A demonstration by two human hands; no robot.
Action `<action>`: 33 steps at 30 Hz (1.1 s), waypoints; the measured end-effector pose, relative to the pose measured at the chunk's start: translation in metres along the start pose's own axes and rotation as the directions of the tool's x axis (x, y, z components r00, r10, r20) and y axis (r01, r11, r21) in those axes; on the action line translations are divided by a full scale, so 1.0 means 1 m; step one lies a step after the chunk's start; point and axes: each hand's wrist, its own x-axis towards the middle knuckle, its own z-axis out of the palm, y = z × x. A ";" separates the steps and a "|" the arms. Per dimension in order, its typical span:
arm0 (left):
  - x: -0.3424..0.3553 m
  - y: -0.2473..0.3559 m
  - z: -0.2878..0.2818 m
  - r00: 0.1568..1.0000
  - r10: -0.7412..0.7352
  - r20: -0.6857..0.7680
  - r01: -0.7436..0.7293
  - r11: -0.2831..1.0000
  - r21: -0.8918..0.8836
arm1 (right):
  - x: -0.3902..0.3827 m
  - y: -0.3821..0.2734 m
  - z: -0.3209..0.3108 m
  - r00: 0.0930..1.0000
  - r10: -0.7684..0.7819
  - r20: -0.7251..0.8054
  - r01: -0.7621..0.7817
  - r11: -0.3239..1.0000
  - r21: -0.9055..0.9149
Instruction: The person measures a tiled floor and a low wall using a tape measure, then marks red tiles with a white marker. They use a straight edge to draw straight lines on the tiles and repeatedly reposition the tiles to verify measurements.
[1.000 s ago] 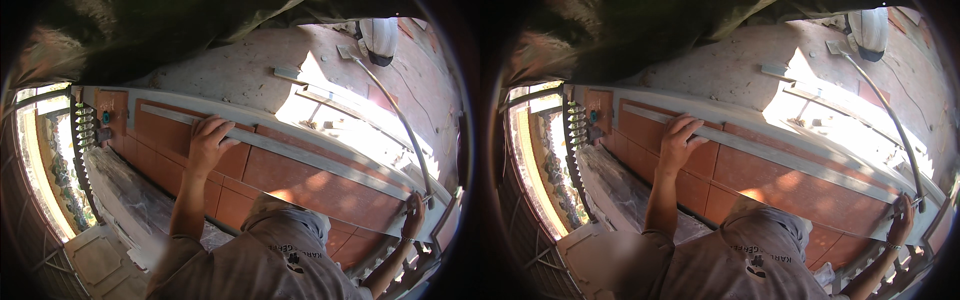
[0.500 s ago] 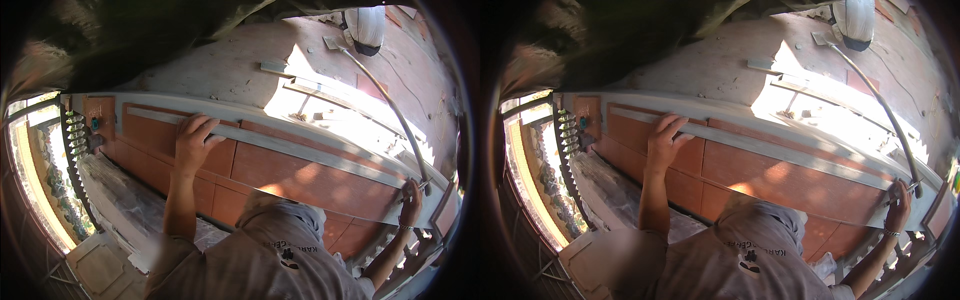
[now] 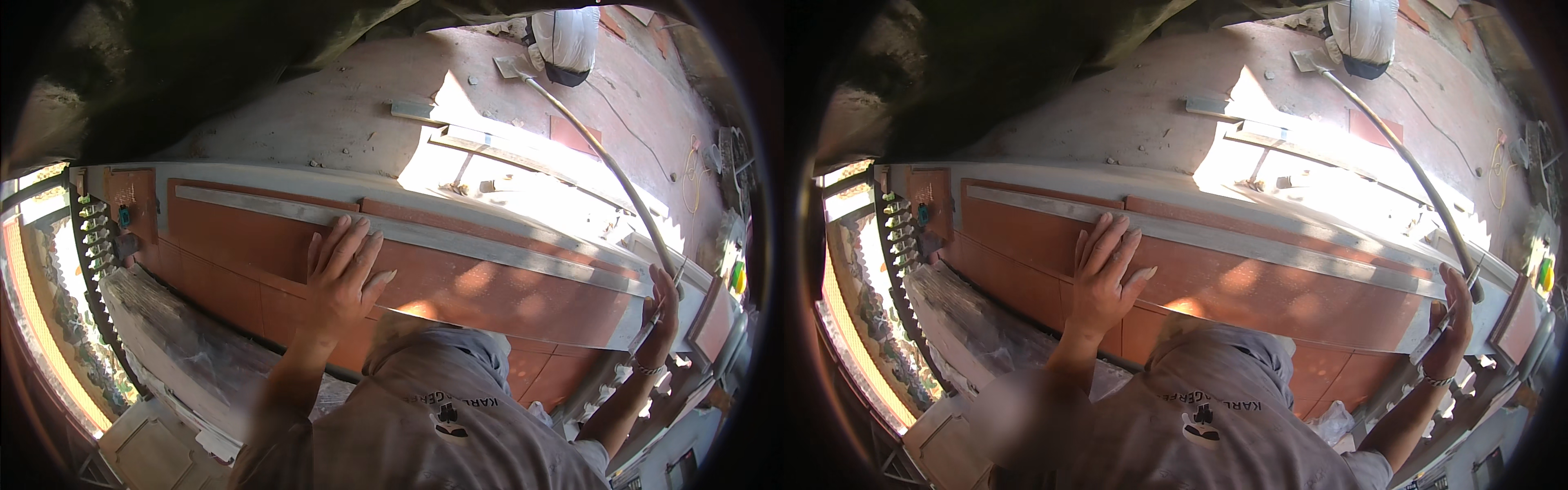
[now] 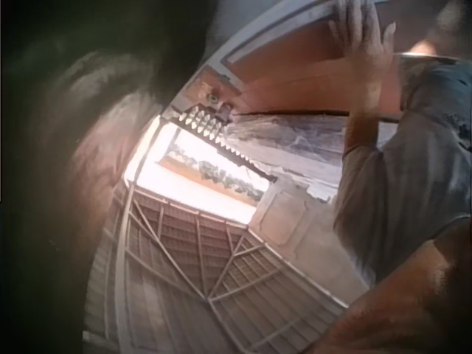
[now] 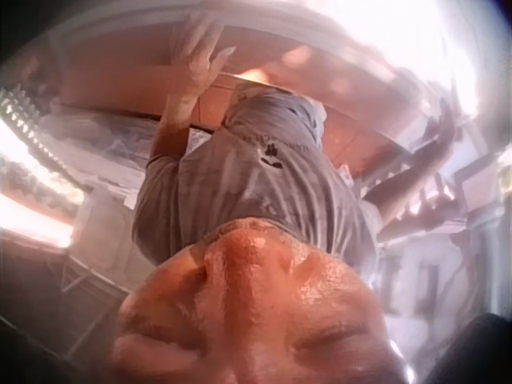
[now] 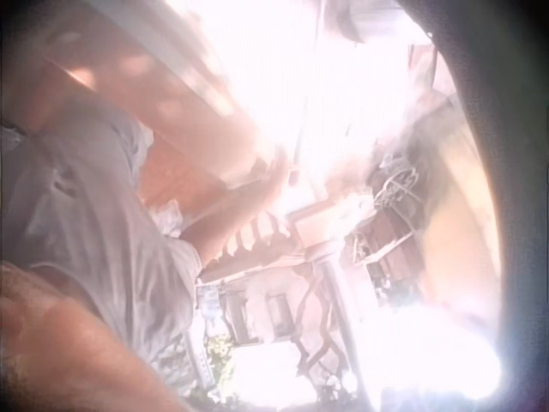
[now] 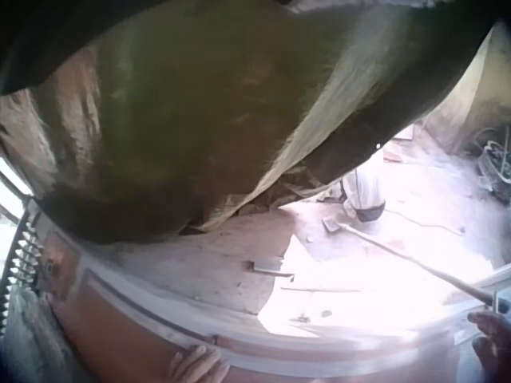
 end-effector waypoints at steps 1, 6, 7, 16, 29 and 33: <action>-0.001 -0.001 0.002 1.000 -0.011 -0.027 0.011 1.000 -0.010 | 0.002 -0.006 0.012 0.995 0.089 -0.035 -0.078 0.968 0.237; 0.007 -0.039 -0.003 0.972 -0.144 -0.183 0.148 0.989 0.005 | 0.003 -0.029 0.077 0.884 -0.373 0.281 0.431 0.883 -0.184; 0.008 -0.044 -0.005 0.972 -0.131 -0.194 0.138 0.990 0.026 | 0.002 -0.034 0.087 0.890 -0.357 0.284 0.410 0.899 -0.155; 0.006 -0.040 0.009 0.981 -0.077 -0.176 0.082 0.996 0.024 | 0.004 -0.057 0.166 0.905 -0.359 0.227 0.312 0.925 0.218; 0.006 -0.059 0.022 0.967 -0.048 -0.250 0.042 0.999 -0.028 | 0.009 -0.045 0.190 0.781 -0.533 0.325 0.607 0.769 -0.199; 0.006 -0.061 0.023 0.964 -0.039 -0.261 0.032 0.999 -0.033 | 0.008 -0.044 0.190 0.768 -0.560 0.311 0.629 0.751 -0.199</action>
